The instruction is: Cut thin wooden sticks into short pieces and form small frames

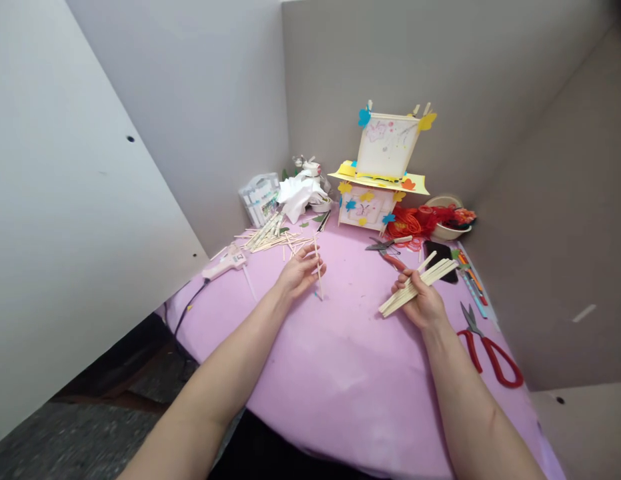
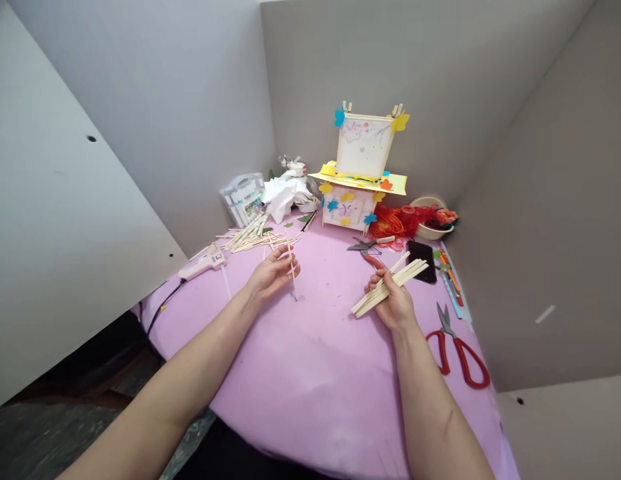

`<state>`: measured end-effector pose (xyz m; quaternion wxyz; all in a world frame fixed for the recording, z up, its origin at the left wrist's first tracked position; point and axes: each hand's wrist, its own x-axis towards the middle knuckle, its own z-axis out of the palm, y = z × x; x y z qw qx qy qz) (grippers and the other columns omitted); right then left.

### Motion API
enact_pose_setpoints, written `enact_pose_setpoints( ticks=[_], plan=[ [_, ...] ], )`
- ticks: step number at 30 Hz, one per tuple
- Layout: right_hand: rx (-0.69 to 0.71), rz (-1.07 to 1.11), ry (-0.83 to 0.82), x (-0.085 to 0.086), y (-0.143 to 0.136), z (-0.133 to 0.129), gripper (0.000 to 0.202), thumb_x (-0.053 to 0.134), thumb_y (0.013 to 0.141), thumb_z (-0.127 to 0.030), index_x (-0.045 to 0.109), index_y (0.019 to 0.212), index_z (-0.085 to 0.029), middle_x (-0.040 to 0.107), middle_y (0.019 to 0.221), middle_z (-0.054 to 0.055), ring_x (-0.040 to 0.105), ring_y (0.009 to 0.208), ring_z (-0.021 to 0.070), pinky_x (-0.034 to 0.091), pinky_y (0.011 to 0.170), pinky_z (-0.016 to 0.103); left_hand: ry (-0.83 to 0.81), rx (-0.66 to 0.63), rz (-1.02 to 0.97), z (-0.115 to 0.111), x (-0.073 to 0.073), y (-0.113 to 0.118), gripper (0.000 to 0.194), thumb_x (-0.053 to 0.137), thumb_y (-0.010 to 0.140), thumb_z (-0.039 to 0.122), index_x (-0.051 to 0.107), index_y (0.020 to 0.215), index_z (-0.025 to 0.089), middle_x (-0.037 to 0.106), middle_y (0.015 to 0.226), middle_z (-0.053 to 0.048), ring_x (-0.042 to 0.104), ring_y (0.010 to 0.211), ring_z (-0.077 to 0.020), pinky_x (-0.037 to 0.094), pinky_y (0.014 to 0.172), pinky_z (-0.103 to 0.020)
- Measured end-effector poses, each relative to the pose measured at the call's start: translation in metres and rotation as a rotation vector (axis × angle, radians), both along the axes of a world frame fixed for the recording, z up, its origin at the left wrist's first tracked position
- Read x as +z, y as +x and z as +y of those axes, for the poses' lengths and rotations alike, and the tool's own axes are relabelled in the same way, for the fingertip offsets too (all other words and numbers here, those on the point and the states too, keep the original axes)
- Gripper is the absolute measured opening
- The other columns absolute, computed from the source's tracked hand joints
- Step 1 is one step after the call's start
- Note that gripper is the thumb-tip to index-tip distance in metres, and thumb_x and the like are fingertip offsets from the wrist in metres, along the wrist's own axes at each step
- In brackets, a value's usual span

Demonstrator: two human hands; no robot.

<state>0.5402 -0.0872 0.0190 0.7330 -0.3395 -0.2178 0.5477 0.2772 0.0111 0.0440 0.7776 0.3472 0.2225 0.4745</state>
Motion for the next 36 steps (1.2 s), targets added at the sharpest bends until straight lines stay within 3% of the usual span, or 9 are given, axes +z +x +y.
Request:
enact_pose_setpoints(
  ticks=[4,10,16,22,27,32,36],
  plan=[
    [-0.123,-0.282,0.146,0.014,-0.020,-0.010,0.020,0.068,0.078,-0.037,0.064,0.083,-0.018,0.063,0.069,0.001,0.059,0.060,0.0121,0.053,0.063,0.029,0.253,0.192,0.090,-0.020,0.002,0.017,0.026,0.065,0.075,0.011,0.061,0.099,0.020,0.054,0.091,0.001,0.053,0.080,-0.0066,0.049,0.085,-0.027],
    [0.026,-0.440,0.102,0.019,-0.055,-0.021,0.022,0.068,0.079,-0.039,0.067,0.087,-0.019,0.068,0.081,0.005,0.063,0.070,0.0156,0.054,0.067,0.030,0.439,0.087,0.212,-0.054,-0.004,0.038,0.016,0.063,0.082,0.028,0.061,0.095,0.019,0.055,0.102,-0.003,0.055,0.091,-0.0135,0.048,0.094,-0.039],
    [0.164,-0.501,0.142,0.013,-0.069,-0.017,0.026,0.063,0.082,-0.044,0.068,0.091,-0.020,0.068,0.094,0.005,0.064,0.084,0.0170,0.054,0.082,0.034,0.657,0.057,0.366,-0.062,-0.008,0.044,0.019,0.061,0.084,0.028,0.067,0.101,0.021,0.052,0.123,-0.009,0.046,0.123,-0.0240,0.036,0.106,-0.039],
    [0.239,-0.660,0.177,0.021,-0.074,-0.020,0.027,0.062,0.082,-0.042,0.069,0.100,-0.022,0.068,0.101,0.004,0.063,0.096,0.0192,0.048,0.092,0.035,0.608,0.015,0.378,-0.067,-0.012,0.051,0.031,0.057,0.085,0.024,0.062,0.116,0.024,0.054,0.126,-0.009,0.052,0.118,-0.0233,0.040,0.102,-0.039],
    [0.272,-0.752,0.221,0.021,-0.071,-0.021,0.033,0.060,0.084,-0.042,0.067,0.110,-0.024,0.067,0.108,0.003,0.058,0.107,0.0212,0.042,0.098,0.037,0.628,-0.065,0.389,-0.070,-0.005,0.051,0.027,0.057,0.086,0.028,0.068,0.110,0.022,0.059,0.125,-0.007,0.048,0.123,-0.0237,0.033,0.108,-0.038],
    [0.275,-0.747,0.197,0.013,-0.067,-0.022,0.031,0.062,0.083,-0.041,0.067,0.109,-0.025,0.068,0.106,0.001,0.059,0.104,0.0205,0.043,0.097,0.037,0.567,-0.181,0.340,-0.071,-0.003,0.051,0.034,0.053,0.089,0.034,0.063,0.120,0.024,0.055,0.133,-0.006,0.047,0.124,-0.0236,0.039,0.102,-0.036],
    [0.308,-0.765,0.177,0.008,-0.066,-0.020,0.030,0.059,0.085,-0.041,0.068,0.108,-0.024,0.069,0.101,0.001,0.062,0.096,0.0187,0.047,0.090,0.035,0.524,-0.301,0.406,-0.067,-0.009,0.048,0.040,0.051,0.090,0.038,0.058,0.126,0.024,0.062,0.122,-0.007,0.057,0.108,-0.0220,0.047,0.089,-0.033]
  ],
)
